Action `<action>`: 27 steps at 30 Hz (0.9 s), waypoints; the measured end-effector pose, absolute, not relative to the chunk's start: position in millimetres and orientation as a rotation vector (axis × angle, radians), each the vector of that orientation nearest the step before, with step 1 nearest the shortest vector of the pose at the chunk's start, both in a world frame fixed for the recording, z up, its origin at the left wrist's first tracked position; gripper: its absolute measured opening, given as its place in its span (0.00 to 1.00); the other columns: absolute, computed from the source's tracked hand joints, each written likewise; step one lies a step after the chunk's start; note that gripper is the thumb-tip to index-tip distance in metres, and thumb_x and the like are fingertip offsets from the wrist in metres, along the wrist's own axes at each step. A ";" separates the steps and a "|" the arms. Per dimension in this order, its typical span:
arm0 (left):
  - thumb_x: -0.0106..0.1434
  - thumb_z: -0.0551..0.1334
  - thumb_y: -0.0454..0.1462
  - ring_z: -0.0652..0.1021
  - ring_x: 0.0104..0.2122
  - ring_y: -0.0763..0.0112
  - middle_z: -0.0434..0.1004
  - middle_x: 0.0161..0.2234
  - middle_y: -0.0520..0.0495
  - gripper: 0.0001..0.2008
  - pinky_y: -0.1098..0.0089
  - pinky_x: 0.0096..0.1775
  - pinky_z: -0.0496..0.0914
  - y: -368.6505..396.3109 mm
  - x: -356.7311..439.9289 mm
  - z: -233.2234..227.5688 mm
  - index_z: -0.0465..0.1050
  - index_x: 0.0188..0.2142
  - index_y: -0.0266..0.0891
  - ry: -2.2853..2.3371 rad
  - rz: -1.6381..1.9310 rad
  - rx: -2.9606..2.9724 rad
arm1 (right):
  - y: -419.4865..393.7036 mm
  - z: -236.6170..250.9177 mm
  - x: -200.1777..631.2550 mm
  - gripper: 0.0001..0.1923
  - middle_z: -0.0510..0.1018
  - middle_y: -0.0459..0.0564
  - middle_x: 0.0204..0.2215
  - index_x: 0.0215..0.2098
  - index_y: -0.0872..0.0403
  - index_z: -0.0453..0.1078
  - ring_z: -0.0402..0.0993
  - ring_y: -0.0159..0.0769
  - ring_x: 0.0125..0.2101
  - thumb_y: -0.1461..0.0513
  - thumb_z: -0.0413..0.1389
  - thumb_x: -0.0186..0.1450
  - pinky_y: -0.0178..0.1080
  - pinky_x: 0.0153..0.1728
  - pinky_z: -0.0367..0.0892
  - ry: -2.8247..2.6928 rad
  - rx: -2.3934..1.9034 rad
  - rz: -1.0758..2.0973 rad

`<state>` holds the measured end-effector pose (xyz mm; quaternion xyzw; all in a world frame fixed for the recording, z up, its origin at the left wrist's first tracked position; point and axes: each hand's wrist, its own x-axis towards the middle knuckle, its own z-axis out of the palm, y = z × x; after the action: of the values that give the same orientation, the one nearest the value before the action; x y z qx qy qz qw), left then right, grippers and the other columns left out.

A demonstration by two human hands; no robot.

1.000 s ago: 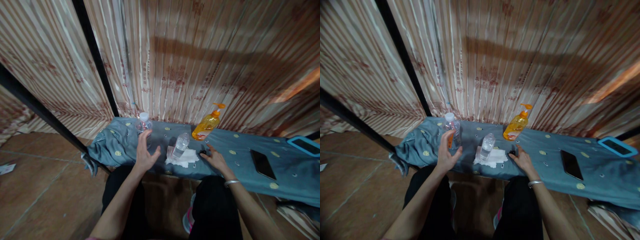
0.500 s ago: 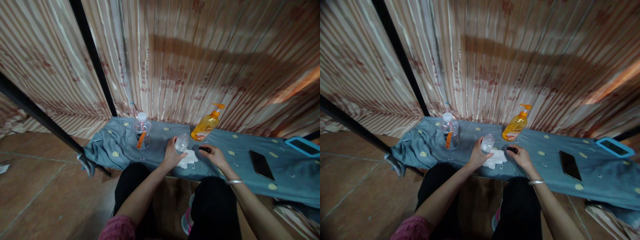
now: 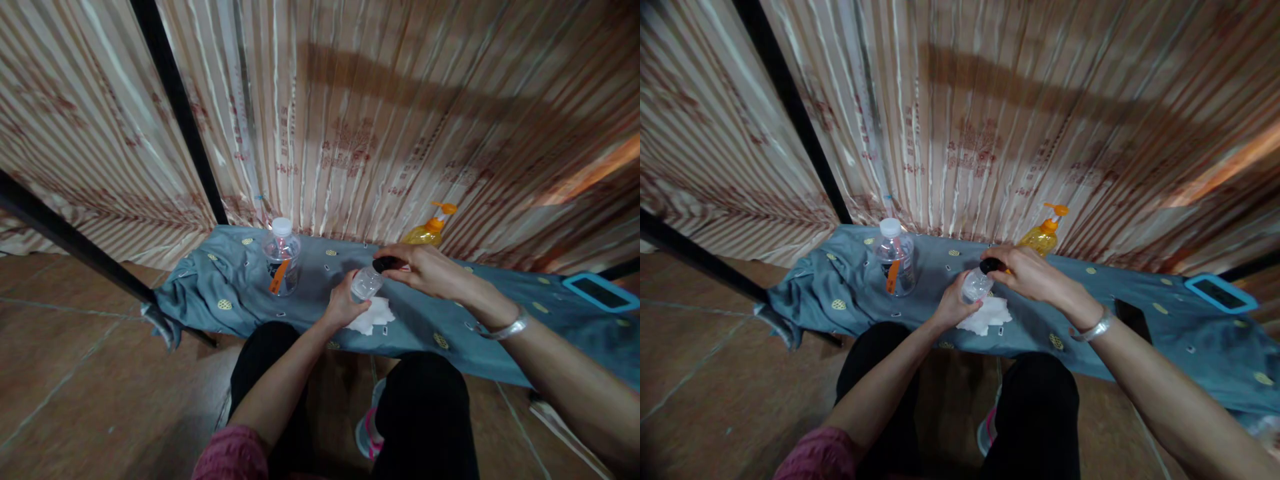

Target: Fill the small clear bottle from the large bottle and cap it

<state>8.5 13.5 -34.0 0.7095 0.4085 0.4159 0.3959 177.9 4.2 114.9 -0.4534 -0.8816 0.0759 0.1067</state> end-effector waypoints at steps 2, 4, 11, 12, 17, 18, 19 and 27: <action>0.47 0.67 0.33 0.74 0.49 0.57 0.72 0.51 0.43 0.34 0.59 0.51 0.67 14.4 8.0 -33.3 0.59 0.53 0.39 1.027 1.050 1.790 | 10.3 122.5 170.4 0.14 0.70 0.49 0.40 0.48 0.57 0.68 0.69 0.34 0.38 0.65 0.55 0.64 0.30 0.37 0.62 -2.752 -1.334 0.157; 0.46 0.67 0.33 0.74 0.48 0.58 0.73 0.49 0.44 0.33 0.60 0.51 0.67 14.9 7.8 -33.4 0.59 0.53 0.40 1.015 1.054 1.780 | 13.9 126.3 164.1 0.13 0.71 0.48 0.37 0.47 0.57 0.69 0.69 0.33 0.37 0.67 0.56 0.63 0.29 0.35 0.60 -2.857 -1.338 0.103; 0.47 0.67 0.33 0.74 0.48 0.58 0.72 0.49 0.44 0.33 0.61 0.50 0.67 14.8 8.1 -33.6 0.59 0.53 0.40 1.018 1.042 1.802 | 17.4 125.1 160.4 0.11 0.70 0.45 0.32 0.43 0.56 0.69 0.68 0.30 0.32 0.71 0.57 0.61 0.28 0.30 0.56 -2.941 -1.387 0.144; 0.47 0.67 0.33 0.74 0.48 0.58 0.72 0.50 0.44 0.33 0.60 0.50 0.67 14.9 8.2 -33.6 0.59 0.53 0.40 1.022 1.035 1.803 | 18.0 124.6 161.1 0.12 0.70 0.44 0.32 0.43 0.56 0.69 0.68 0.30 0.31 0.71 0.57 0.61 0.28 0.29 0.56 -2.939 -1.401 0.152; 0.46 0.67 0.32 0.74 0.48 0.57 0.72 0.50 0.43 0.34 0.60 0.51 0.67 15.1 8.6 -33.7 0.59 0.53 0.39 1.003 1.033 1.807 | 21.9 121.9 158.6 0.09 0.71 0.46 0.30 0.44 0.57 0.69 0.69 0.32 0.30 0.65 0.59 0.65 0.29 0.28 0.55 -2.972 -1.566 -0.004; 0.46 0.67 0.32 0.74 0.48 0.57 0.72 0.49 0.43 0.34 0.60 0.51 0.67 15.0 8.7 -33.7 0.59 0.53 0.39 1.004 1.036 1.810 | 22.6 121.5 156.8 0.08 0.71 0.48 0.29 0.43 0.58 0.70 0.69 0.34 0.30 0.61 0.59 0.67 0.30 0.27 0.54 -2.982 -1.624 -0.064; 0.46 0.67 0.32 0.74 0.48 0.57 0.73 0.49 0.43 0.33 0.60 0.51 0.67 14.9 8.6 -33.8 0.59 0.53 0.39 1.008 1.036 1.813 | 23.1 121.3 154.9 0.10 0.70 0.49 0.28 0.41 0.58 0.70 0.69 0.36 0.30 0.58 0.57 0.68 0.31 0.26 0.53 -2.988 -1.689 -0.128; 0.46 0.67 0.32 0.74 0.48 0.58 0.73 0.49 0.43 0.33 0.60 0.50 0.68 15.5 8.8 -35.8 0.59 0.53 0.39 0.989 1.053 1.802 | 25.2 125.5 155.5 0.22 0.71 0.49 0.37 0.53 0.57 0.65 0.70 0.36 0.36 0.60 0.63 0.63 0.30 0.32 0.59 -2.938 -1.544 -0.042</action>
<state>8.8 15.5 -35.8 0.7137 0.3918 0.4169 0.4040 155.5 25.2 125.5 -0.4634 -0.8816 -0.0127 -0.0886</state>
